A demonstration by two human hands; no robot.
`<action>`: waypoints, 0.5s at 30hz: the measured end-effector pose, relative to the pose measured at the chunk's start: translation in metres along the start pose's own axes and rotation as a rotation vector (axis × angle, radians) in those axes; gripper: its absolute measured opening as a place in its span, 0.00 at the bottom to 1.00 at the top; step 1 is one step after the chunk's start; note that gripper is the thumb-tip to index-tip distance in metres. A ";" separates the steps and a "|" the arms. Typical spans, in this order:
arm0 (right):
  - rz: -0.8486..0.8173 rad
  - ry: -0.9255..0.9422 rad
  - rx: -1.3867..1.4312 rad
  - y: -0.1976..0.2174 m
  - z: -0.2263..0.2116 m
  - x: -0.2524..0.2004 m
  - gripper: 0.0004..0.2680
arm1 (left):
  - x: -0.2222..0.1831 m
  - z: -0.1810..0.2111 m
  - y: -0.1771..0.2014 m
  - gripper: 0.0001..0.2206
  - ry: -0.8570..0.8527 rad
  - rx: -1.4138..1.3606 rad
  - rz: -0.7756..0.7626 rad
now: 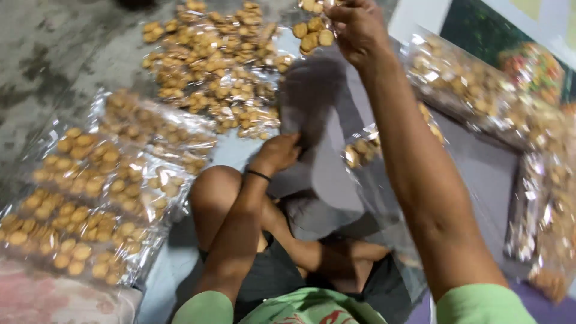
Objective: The worker is manually sorting and placing cookies and small packets into clear plastic bags.
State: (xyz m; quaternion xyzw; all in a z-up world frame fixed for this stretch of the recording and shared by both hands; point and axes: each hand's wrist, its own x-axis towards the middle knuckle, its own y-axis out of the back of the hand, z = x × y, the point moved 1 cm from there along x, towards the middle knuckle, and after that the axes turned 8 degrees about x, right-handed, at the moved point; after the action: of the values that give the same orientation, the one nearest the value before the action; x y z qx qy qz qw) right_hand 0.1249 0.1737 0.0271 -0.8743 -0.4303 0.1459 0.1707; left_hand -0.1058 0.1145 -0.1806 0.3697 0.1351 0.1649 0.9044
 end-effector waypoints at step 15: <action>0.286 0.290 -0.265 0.272 -0.161 -0.319 0.10 | -0.027 0.010 0.038 0.20 -0.120 0.156 0.298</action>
State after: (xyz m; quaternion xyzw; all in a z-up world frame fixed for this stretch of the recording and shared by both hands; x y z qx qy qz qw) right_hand 0.1932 -0.2653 0.0907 -0.9529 -0.2885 -0.0163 0.0919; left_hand -0.1336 0.1227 -0.1433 0.4639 0.0370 0.2640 0.8448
